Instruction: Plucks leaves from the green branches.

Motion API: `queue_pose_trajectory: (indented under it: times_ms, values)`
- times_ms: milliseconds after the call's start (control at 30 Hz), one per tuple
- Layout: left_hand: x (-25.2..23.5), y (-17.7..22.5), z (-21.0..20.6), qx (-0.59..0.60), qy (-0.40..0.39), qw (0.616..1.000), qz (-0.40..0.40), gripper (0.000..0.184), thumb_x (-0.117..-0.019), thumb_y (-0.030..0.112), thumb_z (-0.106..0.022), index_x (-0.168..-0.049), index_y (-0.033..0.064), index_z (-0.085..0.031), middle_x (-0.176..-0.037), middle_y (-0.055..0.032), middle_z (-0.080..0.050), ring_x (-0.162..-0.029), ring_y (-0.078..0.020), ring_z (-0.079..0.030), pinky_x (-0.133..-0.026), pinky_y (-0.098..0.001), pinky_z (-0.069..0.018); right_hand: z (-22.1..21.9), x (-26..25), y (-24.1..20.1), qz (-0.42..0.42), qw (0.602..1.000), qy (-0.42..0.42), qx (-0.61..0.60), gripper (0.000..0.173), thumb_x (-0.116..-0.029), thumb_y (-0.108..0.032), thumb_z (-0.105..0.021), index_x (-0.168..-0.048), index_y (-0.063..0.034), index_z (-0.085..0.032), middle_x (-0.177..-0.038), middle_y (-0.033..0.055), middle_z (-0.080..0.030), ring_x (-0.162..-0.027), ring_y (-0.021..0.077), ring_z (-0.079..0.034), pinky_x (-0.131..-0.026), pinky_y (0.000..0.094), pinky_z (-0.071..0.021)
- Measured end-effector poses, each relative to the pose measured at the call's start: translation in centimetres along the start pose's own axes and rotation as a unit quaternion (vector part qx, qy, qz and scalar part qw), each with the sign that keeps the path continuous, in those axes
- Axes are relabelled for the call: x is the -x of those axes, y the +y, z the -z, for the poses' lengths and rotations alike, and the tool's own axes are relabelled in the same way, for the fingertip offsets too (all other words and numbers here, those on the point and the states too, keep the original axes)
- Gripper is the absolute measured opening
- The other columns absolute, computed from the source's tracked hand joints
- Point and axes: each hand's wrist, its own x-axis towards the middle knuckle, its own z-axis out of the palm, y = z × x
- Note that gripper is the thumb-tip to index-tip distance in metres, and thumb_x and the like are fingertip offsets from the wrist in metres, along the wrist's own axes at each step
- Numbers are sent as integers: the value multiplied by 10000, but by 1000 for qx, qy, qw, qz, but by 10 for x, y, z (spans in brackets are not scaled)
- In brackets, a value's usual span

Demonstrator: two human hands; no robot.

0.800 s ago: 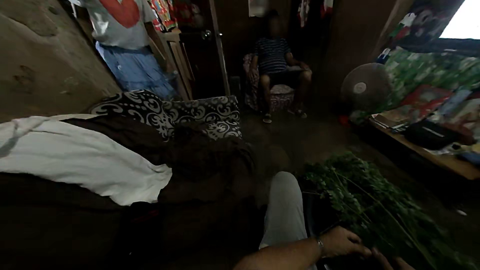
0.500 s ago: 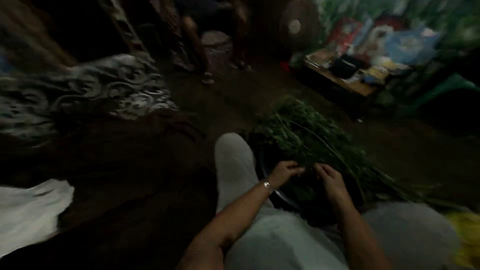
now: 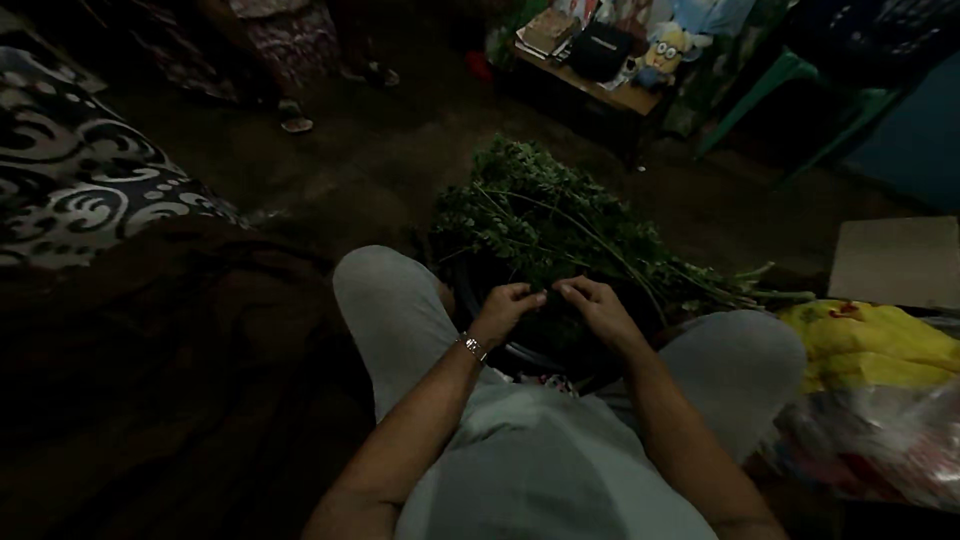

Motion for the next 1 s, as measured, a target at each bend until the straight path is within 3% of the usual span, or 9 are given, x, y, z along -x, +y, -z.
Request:
queue_pose_trajectory:
  times_ms: [133, 267, 400, 533, 600, 700, 800, 900, 1000]
  values:
    - [0, 0, -1, -13, -6, 1000, 3, 110, -983, 77, -647, -1021, -18, -686, -882, -9, -690, -805, -52, -645, -808, -242, -550, -7, -2, 4, 16, 1000, 9, 2, 196, -1017, -127, -614, -1121, 21, -689, -1123, 110, -647, -965, 94, -634, -866, 250, -539]
    - [-1, -1, -1, -23, -8, 1000, 14, 114, -988, 87, -647, -1023, -15, -681, -889, -11, -686, -806, -55, -642, -805, -242, -548, -10, -3, 5, 20, 999, 16, 21, 169, -1025, -118, -593, -1043, 31, -670, -1072, 110, -620, -912, 99, -616, -825, 248, -532]
    - [-2, -3, -1, -19, -11, 1000, 12, 104, -984, 73, -646, -1015, -20, -679, -883, -17, -687, -803, -57, -644, -807, -243, -549, -10, -3, 1, -15, 1000, -3, 8, 215, -1045, -150, -574, -1118, 39, -648, -1121, 127, -625, -942, 108, -625, -845, 266, -535]
    - [-3, -4, -1, -21, -12, 1000, 3, 92, -982, 79, -650, -983, -6, -685, -861, -1, -683, -790, -50, -637, -799, -242, -544, -11, -3, 1, -4, 1000, 5, 12, 184, -1040, -141, -582, -1061, 26, -656, -1093, 103, -614, -928, 87, -609, -834, 243, -524]
    - [-3, -4, -1, -22, -12, 1000, 8, 87, -981, 78, -652, -970, -1, -685, -853, 1, -682, -789, -51, -638, -801, -242, -545, -13, -4, 2, -10, 1000, 9, 3, 196, -1040, -127, -578, -1108, 43, -646, -1098, 120, -617, -948, 111, -621, -855, 269, -532]
    - [-2, -2, -1, -26, -8, 1000, 11, 100, -992, 85, -632, -944, 10, -676, -841, 6, -668, -785, -54, -628, -789, -241, -538, -12, -3, -1, -55, 997, 42, -31, 255, -1046, -84, -528, -1250, 47, -610, -1186, 165, -637, -1024, 178, -642, -898, 342, -543]
    - [-2, -3, -1, 15, -3, 1000, 10, 87, -993, 49, -608, -941, 13, -668, -840, 6, -671, -782, -58, -636, -787, -243, -546, -6, -5, -2, -81, 990, 110, -43, 268, -1086, -152, -485, -1220, 14, -648, -1137, 135, -662, -989, 159, -630, -876, 342, -519]
    - [-2, -2, -2, 47, 2, 999, 11, 77, -991, 24, -599, -946, 11, -660, -851, 4, -673, -794, -63, -640, -801, -245, -548, -2, -4, -2, -66, 991, 109, -28, 341, -1109, -189, -420, -1249, -1, -668, -1324, 167, -606, -1157, 214, -599, -979, 386, -488]
    - [-2, -2, -3, 56, 3, 998, 10, 82, -991, 16, -596, -947, 3, -663, -849, 0, -677, -790, -66, -643, -799, -242, -551, 0, -2, -3, -62, 997, 42, -15, 308, -1081, -206, -505, -1248, 11, -645, -1380, 187, -547, -1199, 224, -581, -994, 379, -500]
